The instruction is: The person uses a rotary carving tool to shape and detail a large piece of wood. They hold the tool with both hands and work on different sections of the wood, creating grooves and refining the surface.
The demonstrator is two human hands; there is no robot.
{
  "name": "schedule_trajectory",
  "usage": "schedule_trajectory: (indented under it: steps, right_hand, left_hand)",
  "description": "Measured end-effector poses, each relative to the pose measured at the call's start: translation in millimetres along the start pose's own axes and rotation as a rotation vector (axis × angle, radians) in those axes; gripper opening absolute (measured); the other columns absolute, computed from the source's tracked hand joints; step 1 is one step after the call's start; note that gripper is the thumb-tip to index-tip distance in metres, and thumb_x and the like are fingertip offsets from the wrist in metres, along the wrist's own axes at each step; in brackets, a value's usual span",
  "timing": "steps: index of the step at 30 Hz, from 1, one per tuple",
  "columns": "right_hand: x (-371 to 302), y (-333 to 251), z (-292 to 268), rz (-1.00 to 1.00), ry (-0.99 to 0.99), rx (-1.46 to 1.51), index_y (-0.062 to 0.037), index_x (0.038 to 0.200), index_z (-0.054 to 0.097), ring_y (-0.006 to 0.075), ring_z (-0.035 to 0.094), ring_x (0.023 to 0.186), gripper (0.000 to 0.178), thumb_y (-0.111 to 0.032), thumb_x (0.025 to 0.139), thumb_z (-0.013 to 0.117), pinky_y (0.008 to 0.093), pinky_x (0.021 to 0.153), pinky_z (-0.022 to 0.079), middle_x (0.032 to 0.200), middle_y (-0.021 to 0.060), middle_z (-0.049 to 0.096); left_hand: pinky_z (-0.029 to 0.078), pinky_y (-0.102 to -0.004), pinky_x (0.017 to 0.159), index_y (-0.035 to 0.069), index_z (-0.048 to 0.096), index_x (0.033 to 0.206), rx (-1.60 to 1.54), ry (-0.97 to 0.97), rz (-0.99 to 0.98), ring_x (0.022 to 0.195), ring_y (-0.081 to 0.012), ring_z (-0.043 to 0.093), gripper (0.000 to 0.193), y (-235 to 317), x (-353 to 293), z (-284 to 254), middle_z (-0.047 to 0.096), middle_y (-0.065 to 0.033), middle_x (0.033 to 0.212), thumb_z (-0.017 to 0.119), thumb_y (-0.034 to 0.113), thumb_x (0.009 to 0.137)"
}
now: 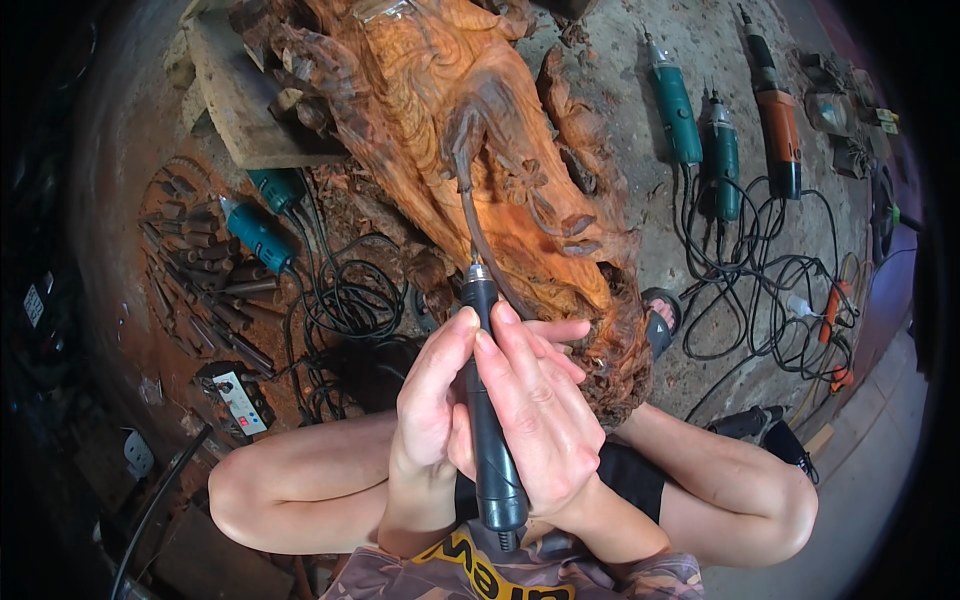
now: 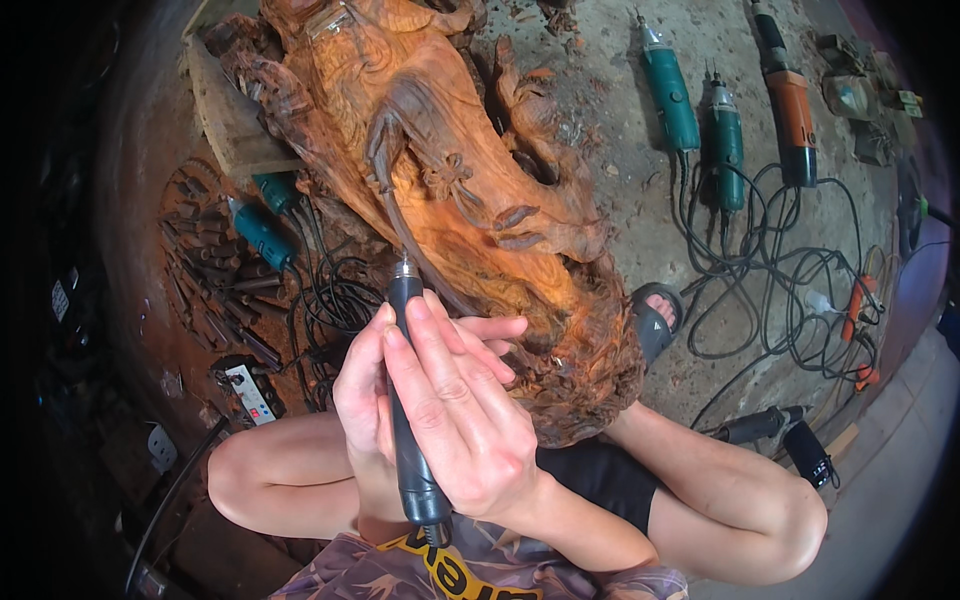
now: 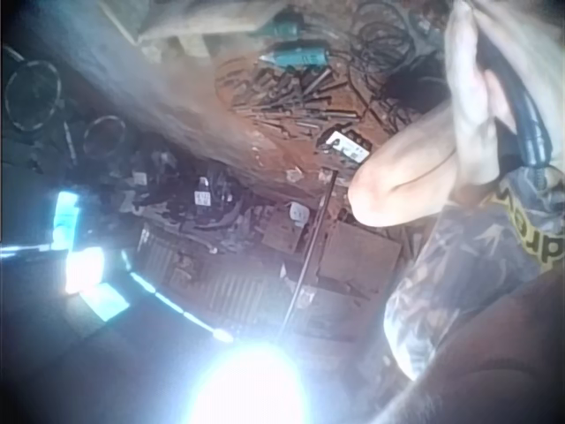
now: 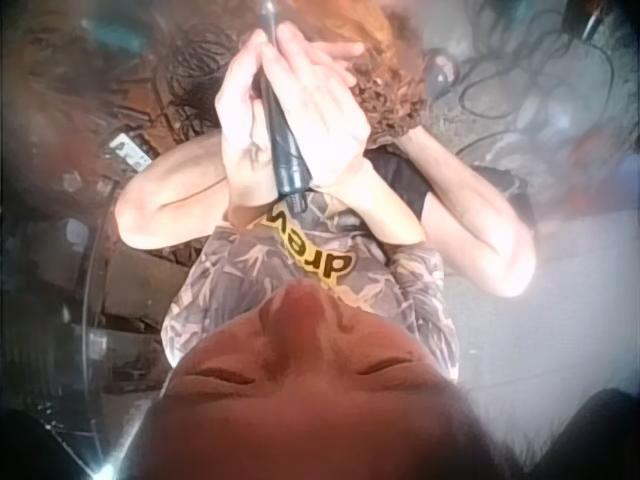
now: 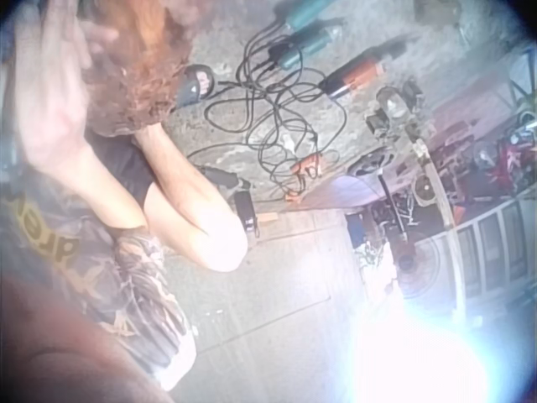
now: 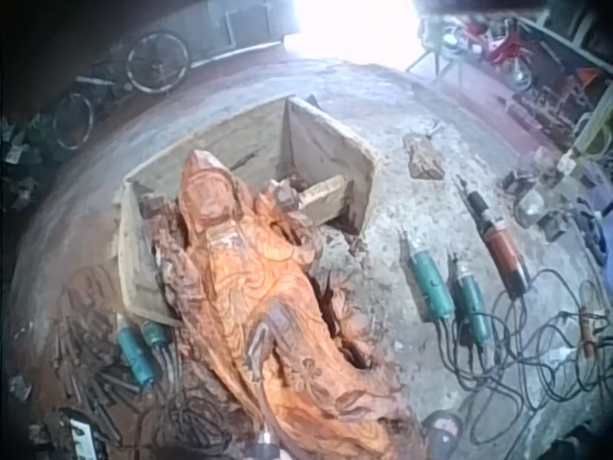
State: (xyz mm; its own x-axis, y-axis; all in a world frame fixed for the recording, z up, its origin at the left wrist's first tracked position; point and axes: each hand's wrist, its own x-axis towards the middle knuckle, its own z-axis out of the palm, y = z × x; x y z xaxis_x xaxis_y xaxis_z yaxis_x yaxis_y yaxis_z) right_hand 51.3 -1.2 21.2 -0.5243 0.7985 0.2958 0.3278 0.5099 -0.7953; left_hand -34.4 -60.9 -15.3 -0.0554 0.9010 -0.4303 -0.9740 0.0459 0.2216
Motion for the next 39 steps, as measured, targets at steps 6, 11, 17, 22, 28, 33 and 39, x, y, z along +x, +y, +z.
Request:
schedule_trajectory:
  steps: [6, 11, 17, 22, 28, 33, 39]
  right_hand:
    - [-2, 6, -3, -0.034, -0.035, 0.054, 0.0071, 0.114, 0.068, 0.0345, 0.072, 0.099, 0.034, 0.004, 0.08, 0.069, 0.0355, 0.084, 0.058, 0.117, 0.0257, 0.068]
    - [-2, 4, -6, 0.015, -0.052, 0.079, 0.0072, 0.114, 0.067, 0.0352, 0.071, 0.101, 0.034, 0.004, 0.08, 0.068, 0.0363, 0.084, 0.058, 0.118, 0.0263, 0.068]
    - [-8, 19, -2, -0.122, -0.034, 0.059, 0.0092, 0.117, 0.065, 0.0386, 0.07, 0.104, 0.042, -0.008, 0.08, 0.072, 0.0396, 0.087, 0.057, 0.118, 0.0319, 0.065]
    - [-4, 11, -9, -0.026, -0.06, 0.102, 0.0088, 0.115, 0.066, 0.0371, 0.07, 0.104, 0.036, -0.002, 0.08, 0.07, 0.0385, 0.087, 0.058, 0.118, 0.0291, 0.066]
    - [-3, 10, -18, 0.039, -0.105, 0.154, 0.0094, 0.114, 0.067, 0.0384, 0.07, 0.105, 0.036, -0.001, 0.08, 0.069, 0.04, 0.089, 0.058, 0.118, 0.0291, 0.066]
    - [-3, 19, -22, 0.019, -0.136, 0.212, 0.0097, 0.113, 0.067, 0.0382, 0.07, 0.104, 0.037, -0.006, 0.079, 0.071, 0.0404, 0.089, 0.058, 0.116, 0.0302, 0.067]
    - [-1, 28, -42, 0.04, -0.204, 0.321, 0.0082, 0.111, 0.069, 0.0375, 0.072, 0.099, 0.037, -0.009, 0.077, 0.074, 0.0396, 0.085, 0.059, 0.115, 0.0293, 0.067]
  left_hand:
    - [0.047, -0.0483, 0.099, -0.013, 0.057, 0.116, 0.055, 0.03, -0.002, 0.11, -0.0397, 0.061, 0.066, -2, 1, 7, 0.06, -0.0354, 0.119, 0.021, 0.041, 0.105]
    - [0.047, -0.0482, 0.1, -0.013, 0.057, 0.116, 0.09, 0.039, 0.005, 0.11, -0.04, 0.062, 0.064, -2, 2, 9, 0.061, -0.0348, 0.117, 0.022, 0.039, 0.105]
    - [0.047, -0.0482, 0.101, -0.012, 0.057, 0.116, 0.154, 0.043, 0.027, 0.11, -0.0405, 0.062, 0.061, -3, 1, 12, 0.062, -0.0342, 0.114, 0.025, 0.038, 0.106]
    - [0.046, -0.0481, 0.102, -0.012, 0.056, 0.115, 0.236, 0.044, 0.062, 0.11, -0.0408, 0.062, 0.058, -1, 2, 12, 0.063, -0.0336, 0.112, 0.026, 0.037, 0.106]
    - [0.046, -0.0481, 0.103, -0.012, 0.056, 0.115, 0.306, 0.058, 0.071, 0.11, -0.0413, 0.062, 0.056, -2, 1, 11, 0.064, -0.0329, 0.109, 0.029, 0.036, 0.106]
    - [0.044, -0.0469, 0.105, -0.01, 0.055, 0.115, 0.302, 0.021, 0.159, 0.114, -0.041, 0.061, 0.052, -6, 1, 13, 0.064, -0.0324, 0.112, 0.033, 0.036, 0.107]
    - [0.04, -0.0478, 0.109, -0.006, 0.05, 0.121, 0.456, 0.128, 0.052, 0.123, -0.0397, 0.057, 0.048, -5, -7, 28, 0.063, -0.031, 0.118, 0.035, 0.037, 0.107]
